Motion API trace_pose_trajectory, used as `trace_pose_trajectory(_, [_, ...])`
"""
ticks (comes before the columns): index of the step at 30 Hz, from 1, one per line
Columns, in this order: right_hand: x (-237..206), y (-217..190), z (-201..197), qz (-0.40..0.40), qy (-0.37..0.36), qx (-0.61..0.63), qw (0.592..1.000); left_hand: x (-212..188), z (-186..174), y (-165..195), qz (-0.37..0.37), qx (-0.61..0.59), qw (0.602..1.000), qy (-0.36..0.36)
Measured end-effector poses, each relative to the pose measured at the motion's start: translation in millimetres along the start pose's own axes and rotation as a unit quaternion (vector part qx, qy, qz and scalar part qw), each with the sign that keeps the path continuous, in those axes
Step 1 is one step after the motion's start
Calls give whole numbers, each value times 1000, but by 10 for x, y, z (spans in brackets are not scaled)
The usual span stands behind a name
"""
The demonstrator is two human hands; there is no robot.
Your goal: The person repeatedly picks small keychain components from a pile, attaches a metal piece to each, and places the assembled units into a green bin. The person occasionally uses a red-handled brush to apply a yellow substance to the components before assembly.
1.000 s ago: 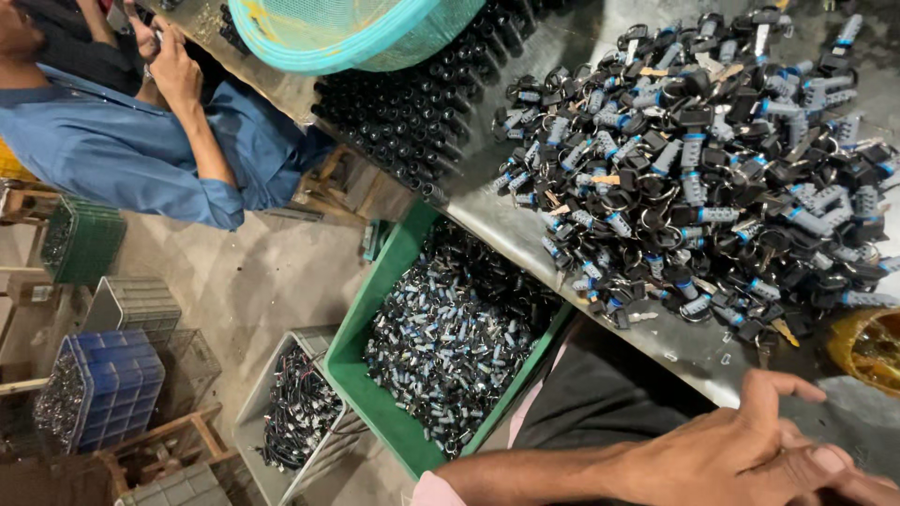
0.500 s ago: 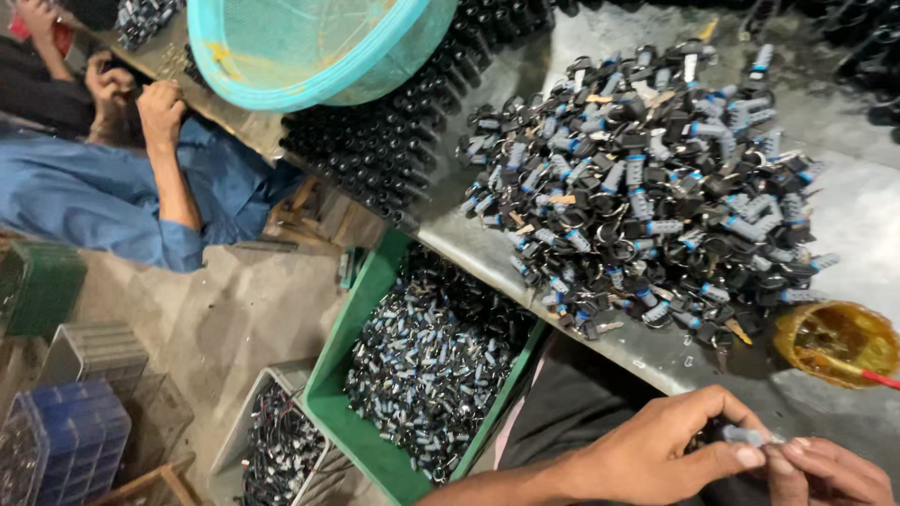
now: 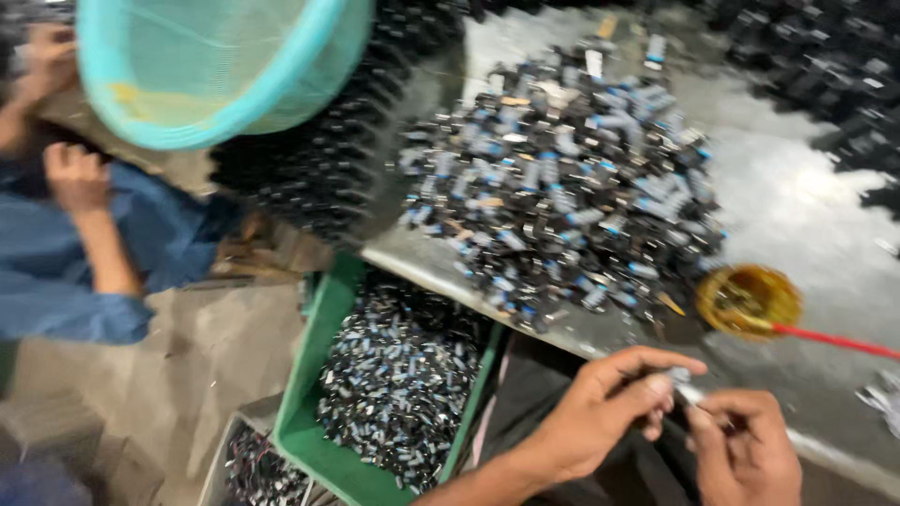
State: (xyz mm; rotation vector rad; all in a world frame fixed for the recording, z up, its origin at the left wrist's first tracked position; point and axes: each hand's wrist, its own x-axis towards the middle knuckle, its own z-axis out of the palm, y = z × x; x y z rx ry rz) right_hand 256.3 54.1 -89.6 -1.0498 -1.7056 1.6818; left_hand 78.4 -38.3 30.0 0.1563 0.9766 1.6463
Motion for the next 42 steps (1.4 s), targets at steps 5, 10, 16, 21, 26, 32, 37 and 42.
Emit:
trace_pose_trajectory(5, [44,-878,111,-107,26,-123,986,23,-51,-285,-88,-169,981,32])
trace_pose_trajectory(10, [123,-1161,204,-70,21,-22,997,-24,-72,-375,-92,-167,980,52])
trace_pose_trajectory(16, [80,-1155,212,-33,32,4,999,-61,-28,-357,-109,-156,980,59])
trace_pose_trajectory(21, [77,-1160,173,-20,24,13,999,-64,-26,-387,-107,-154,981,47])
trace_pose_trajectory(26, [71,-1180,152,15,10,78,997,-53,-46,-390,-89,-156,983,43])
trace_pose_trajectory(32, [42,-1171,124,-12,2,47,999,-71,-65,-418,-59,-113,991,35])
trace_pose_trajectory(37, [174,-928,-113,104,-134,288,943,-36,-178,-374,-107,-92,990,-20])
trace_pose_trajectory(42, [234,-691,-469,18,53,222,974,-36,-200,-267,-30,17,999,3])
